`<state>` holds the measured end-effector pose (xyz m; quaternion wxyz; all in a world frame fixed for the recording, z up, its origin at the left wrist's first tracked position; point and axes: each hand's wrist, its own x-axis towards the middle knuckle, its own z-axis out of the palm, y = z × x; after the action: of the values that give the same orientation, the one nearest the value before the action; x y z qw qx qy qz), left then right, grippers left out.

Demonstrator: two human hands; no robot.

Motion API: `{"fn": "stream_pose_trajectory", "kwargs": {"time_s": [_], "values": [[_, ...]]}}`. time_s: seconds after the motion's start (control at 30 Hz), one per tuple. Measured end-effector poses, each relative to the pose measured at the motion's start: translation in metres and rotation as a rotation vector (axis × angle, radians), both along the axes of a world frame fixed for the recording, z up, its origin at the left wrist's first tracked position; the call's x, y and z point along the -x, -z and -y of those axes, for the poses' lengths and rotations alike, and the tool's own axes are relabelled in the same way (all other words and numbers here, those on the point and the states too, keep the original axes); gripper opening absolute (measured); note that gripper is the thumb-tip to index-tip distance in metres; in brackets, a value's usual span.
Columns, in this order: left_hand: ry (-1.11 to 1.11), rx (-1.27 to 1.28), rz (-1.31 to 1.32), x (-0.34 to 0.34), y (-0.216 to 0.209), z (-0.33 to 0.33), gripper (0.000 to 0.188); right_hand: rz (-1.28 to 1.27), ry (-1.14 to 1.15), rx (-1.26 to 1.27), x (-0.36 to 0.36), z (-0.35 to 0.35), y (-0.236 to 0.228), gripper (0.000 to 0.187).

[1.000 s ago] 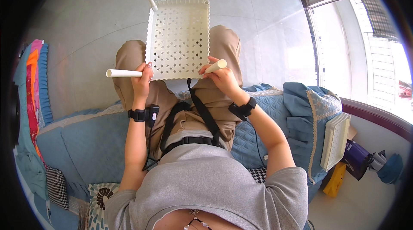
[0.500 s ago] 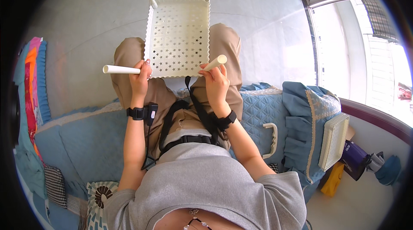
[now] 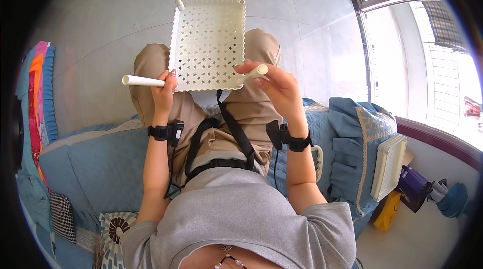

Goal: The recorder is seen assembling a white plastic multi-tier storage shelf by connecting poles and baskets.

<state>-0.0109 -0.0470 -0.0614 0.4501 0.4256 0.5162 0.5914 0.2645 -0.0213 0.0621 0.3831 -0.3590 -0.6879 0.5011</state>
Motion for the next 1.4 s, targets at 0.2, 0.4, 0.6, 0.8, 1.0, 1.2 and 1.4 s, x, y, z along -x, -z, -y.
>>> {"fn": "stream_pose_trajectory", "kwargs": {"time_s": [0.2, 0.4, 0.6, 0.8, 1.0, 1.2, 1.4], "values": [[0.016, -0.018, 0.008, 0.003, 0.008, -0.001, 0.038, -0.53, -0.16, -0.007, 0.008, -0.015, -0.009, 0.05], [0.0, -0.003, -0.034, 0.001, 0.004, 0.001, 0.039, -0.655, -0.617, 0.188, 0.028, -0.043, -0.015, 0.073], [0.01, 0.011, -0.021, 0.001, 0.003, 0.0, 0.039, -0.686, -0.971, 0.283, 0.02, -0.066, -0.003, 0.044], [0.0, -0.019, -0.054, 0.001, 0.004, 0.001, 0.039, -0.644, -0.791, 0.31, 0.01, -0.053, -0.001, 0.036], [-0.012, -0.017, -0.024, 0.0, 0.002, 0.0, 0.04, -0.562, -0.669, 0.286, 0.012, -0.039, -0.006, 0.023], [-0.011, -0.012, -0.024, 0.0, 0.0, -0.001, 0.04, -0.471, -0.38, 0.216, 0.016, -0.014, -0.014, 0.033], [0.012, 0.003, -0.019, 0.003, 0.002, 0.001, 0.033, -0.481, -0.096, 0.149, 0.025, 0.001, -0.008, 0.041]]}}
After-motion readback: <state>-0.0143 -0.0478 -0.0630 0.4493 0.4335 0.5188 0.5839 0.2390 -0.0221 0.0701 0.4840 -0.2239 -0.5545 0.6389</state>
